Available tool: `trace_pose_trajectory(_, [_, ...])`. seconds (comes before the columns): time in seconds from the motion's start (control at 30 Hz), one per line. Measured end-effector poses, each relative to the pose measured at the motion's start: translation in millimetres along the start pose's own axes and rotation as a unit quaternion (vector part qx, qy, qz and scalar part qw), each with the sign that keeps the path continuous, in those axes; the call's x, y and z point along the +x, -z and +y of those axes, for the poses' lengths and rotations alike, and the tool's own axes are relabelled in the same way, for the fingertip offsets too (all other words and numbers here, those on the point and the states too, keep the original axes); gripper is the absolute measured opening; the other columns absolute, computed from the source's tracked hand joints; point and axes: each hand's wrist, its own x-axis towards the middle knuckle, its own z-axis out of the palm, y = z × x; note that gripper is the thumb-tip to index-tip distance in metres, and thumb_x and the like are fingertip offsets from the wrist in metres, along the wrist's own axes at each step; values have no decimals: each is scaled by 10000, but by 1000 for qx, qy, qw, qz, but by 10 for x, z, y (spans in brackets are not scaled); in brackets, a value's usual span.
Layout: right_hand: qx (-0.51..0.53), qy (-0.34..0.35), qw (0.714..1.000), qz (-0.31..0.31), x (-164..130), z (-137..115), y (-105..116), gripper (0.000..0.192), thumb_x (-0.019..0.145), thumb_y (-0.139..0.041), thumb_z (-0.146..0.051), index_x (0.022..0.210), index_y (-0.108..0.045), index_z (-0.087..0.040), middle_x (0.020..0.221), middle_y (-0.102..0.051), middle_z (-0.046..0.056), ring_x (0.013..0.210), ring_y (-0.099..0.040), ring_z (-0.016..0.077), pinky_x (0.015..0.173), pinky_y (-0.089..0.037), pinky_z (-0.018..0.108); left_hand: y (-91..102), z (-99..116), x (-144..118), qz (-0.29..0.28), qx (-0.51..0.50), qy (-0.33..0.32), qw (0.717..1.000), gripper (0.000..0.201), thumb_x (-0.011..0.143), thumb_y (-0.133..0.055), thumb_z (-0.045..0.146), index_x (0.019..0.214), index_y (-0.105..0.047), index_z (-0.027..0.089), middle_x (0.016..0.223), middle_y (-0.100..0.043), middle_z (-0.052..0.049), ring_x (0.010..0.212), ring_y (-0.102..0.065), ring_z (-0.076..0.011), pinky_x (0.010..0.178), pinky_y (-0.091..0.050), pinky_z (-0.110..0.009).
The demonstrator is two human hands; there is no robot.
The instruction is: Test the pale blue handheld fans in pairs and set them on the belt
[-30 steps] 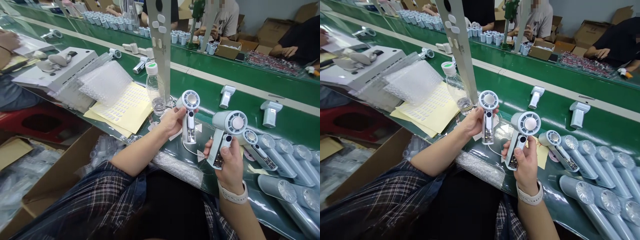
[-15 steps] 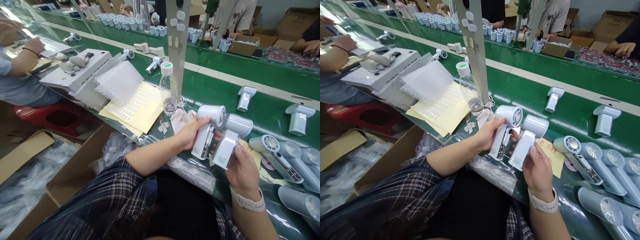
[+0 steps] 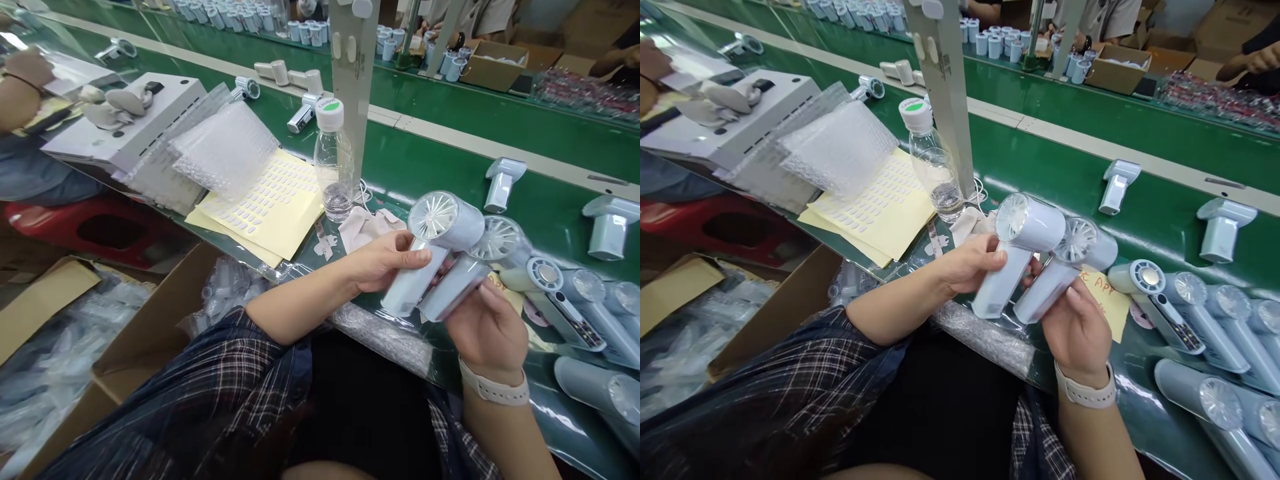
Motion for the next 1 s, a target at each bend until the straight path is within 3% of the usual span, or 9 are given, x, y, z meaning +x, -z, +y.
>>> trace_pose_trajectory(0.1, [39,-18,999,-7,21,-31,-62,367,953,-708,-596,1135,-806,-292,987,-751,65,845,-715,244,734,-668,414,-34,-29,22,25,37,-27,999,897,669,-993,762,1199,-530,206,920,-768,-44,723,-720,-155,703,-599,-296])
trace_pose_trajectory(0.2, [53,-21,998,-1,24,-47,-64,357,949,-721,-613,957,-781,-261,832,-700,36,659,-638,191,563,-576,331,-18,-49,50,64,59,-54,995,812,780,-903,763,1203,-467,224,837,-718,16,668,-695,-142,659,-570,-276])
trace_pose_trajectory(0.27, [51,-17,998,9,18,-48,-40,399,951,-703,-629,897,-765,-238,845,-712,49,625,-629,188,503,-535,323,24,-54,65,63,52,-47,996,716,842,-828,705,1226,-472,216,881,-737,-6,703,-719,-162,704,-592,-306])
trace_pose_trajectory(0.37, [53,6,998,45,7,-50,13,365,911,-757,-603,1003,-778,-250,913,-726,58,698,-669,223,470,-514,327,89,-48,71,52,44,-34,997,684,840,-765,500,1383,-466,212,1048,-788,-70,851,-780,-224,812,-625,-378])
trace_pose_trajectory(0.47, [41,40,994,90,0,-77,66,316,866,-834,-534,1018,-771,-265,900,-723,61,795,-704,259,512,-552,346,125,-39,74,67,70,-27,995,755,848,-782,435,1502,-469,223,1225,-782,-115,968,-792,-251,843,-618,-386])
trace_pose_trajectory(0.57, [33,77,986,143,5,-116,84,336,832,-863,-487,1049,-806,-236,968,-753,86,836,-737,270,623,-632,400,156,-38,90,84,115,-39,989,798,798,-923,464,1470,-574,214,1343,-746,-135,1105,-760,-256,848,-595,-330])
trace_pose_trajectory(0.7, [20,104,980,168,32,-120,59,403,856,-816,-402,1236,-821,-269,1016,-795,99,871,-775,304,676,-653,448,183,-36,112,54,136,-58,987,751,659,-1061,491,1241,-722,158,1148,-745,-97,1085,-715,-220,933,-592,-331])
trace_pose_trajectory(0.83, [-2,82,974,209,71,-70,34,249,871,-760,-351,1089,-847,-268,931,-806,101,862,-787,329,777,-680,539,146,-6,95,40,143,-35,988,739,599,-1089,510,1136,-722,157,956,-649,-22,922,-662,-169,847,-563,-321])
trace_pose_trajectory(1.0, [1,125,975,184,45,-67,0,357,771,-811,-397,1103,-825,-265,1142,-829,134,1127,-787,427,978,-655,672,121,6,63,24,215,-67,974,612,695,-1007,421,1157,-687,179,1068,-663,-49,988,-658,-195,873,-564,-341])
